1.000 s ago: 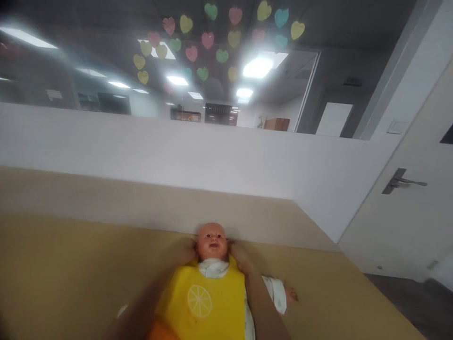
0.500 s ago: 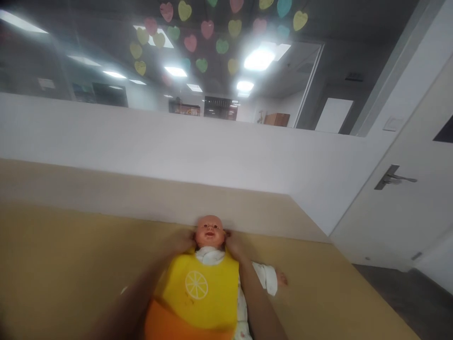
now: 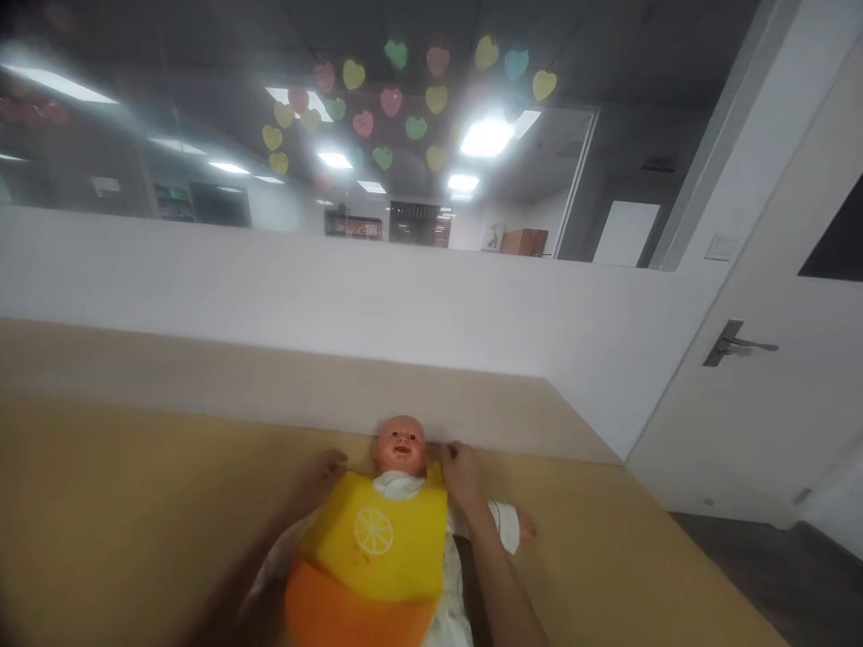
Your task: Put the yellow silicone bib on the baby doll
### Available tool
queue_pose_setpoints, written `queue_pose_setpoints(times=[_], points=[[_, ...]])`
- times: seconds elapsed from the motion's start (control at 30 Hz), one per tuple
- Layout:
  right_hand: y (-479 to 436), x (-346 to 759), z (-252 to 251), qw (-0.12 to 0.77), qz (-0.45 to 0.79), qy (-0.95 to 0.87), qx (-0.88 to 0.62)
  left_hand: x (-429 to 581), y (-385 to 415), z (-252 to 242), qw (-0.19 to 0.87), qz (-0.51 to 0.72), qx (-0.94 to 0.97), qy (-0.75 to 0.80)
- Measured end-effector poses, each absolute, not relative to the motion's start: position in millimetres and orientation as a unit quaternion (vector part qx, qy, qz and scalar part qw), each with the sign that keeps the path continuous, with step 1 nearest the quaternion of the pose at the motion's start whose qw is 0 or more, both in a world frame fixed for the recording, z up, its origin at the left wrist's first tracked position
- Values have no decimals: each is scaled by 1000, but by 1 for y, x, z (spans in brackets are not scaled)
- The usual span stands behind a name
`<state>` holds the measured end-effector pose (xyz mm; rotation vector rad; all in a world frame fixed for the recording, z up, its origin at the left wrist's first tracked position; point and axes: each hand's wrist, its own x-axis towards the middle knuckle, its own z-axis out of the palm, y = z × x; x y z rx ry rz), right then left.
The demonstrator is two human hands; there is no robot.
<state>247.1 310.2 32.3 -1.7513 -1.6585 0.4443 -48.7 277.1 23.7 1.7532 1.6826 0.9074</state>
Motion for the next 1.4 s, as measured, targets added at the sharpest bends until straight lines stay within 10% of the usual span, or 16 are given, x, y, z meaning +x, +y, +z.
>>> queue_pose_setpoints(times=[0.37, 0.67, 1.13, 1.4], points=[[129, 232, 27, 350, 301, -624, -631, -63, 146, -23, 339, 389, 571, 639], [135, 226, 54, 543, 429, -496, -524, -38, 128, 28, 448, 527, 451, 564], [128, 254, 19, 564, 316, -494, -581, -17, 97, 25, 494, 482, 502, 521], [-5, 204, 136, 541, 458, -597, -376, -36, 46, 13, 390, 461, 494, 625]])
